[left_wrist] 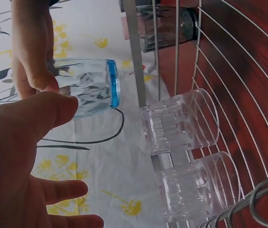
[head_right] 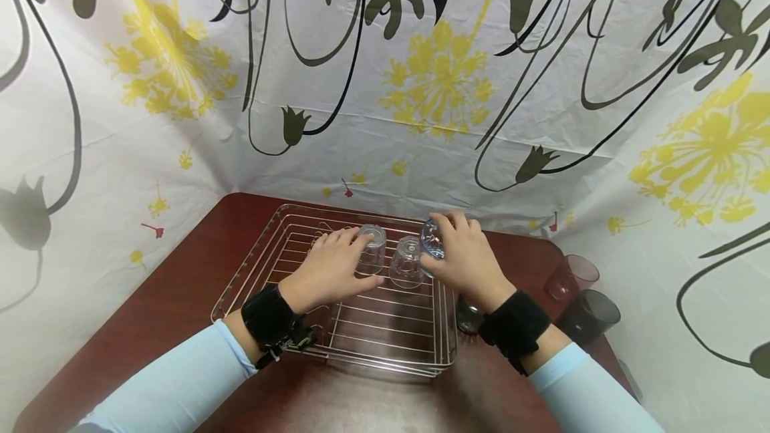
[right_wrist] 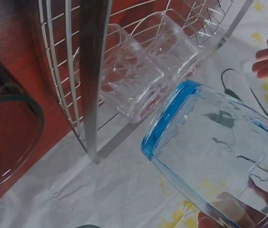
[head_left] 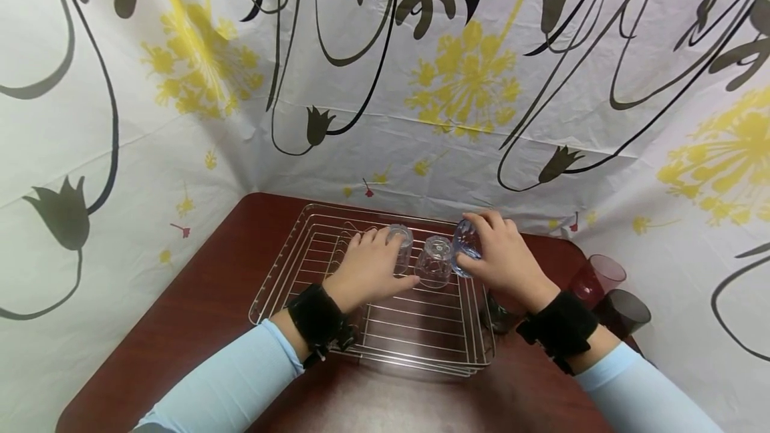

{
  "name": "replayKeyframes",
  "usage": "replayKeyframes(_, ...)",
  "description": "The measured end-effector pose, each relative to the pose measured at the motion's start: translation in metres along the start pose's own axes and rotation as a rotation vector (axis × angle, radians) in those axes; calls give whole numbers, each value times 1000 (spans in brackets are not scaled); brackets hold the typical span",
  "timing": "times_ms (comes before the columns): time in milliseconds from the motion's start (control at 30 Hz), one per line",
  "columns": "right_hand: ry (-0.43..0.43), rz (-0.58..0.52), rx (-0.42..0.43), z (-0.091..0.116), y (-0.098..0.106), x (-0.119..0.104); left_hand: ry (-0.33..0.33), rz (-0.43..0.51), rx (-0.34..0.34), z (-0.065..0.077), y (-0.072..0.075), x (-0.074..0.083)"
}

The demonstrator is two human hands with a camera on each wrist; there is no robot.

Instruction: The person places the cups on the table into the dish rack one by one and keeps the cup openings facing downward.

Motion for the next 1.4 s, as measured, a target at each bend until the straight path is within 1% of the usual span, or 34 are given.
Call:
replayKeyframes(200,-9,-3,-21,2,-4,-4,-10,15,-26,-3,-8,3)
replayKeyframes(467,0,-7,-14,2,-4,-15,-44,71,3,-5,-6,14)
replayKeyframes(567,14,-17,-10,3,-3,-20,-50,76,-3,-6,-8,17)
replayKeyframes(767,48,-32,-17,5,-6,-30,-55,76,-35,-6,-13,17)
replayKeyframes(967,63,-55,-3,5,-4,-37,-68,75,-20,-7,-10,19)
replayKeyframes(1133,87,-88,10,4,-1,-47,-63,74,-18,-9,-9,20)
replayKeyframes(1233,95,-107,10,4,1,-52,-66,87,-14,-9,-8,21)
replayKeyframes(1400,103,-136,7,5,2,-58,-72,136,-26,-10,-10,21)
Point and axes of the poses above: each hand's wrist, its own z-axis away from the middle knuckle, its own y-axis out of the back of the hand, x = y × z, the point moved 9 cm from there along -z, towards the middle knuckle, and after that the axes turned 12 degrees about x, right-handed, at the moved point
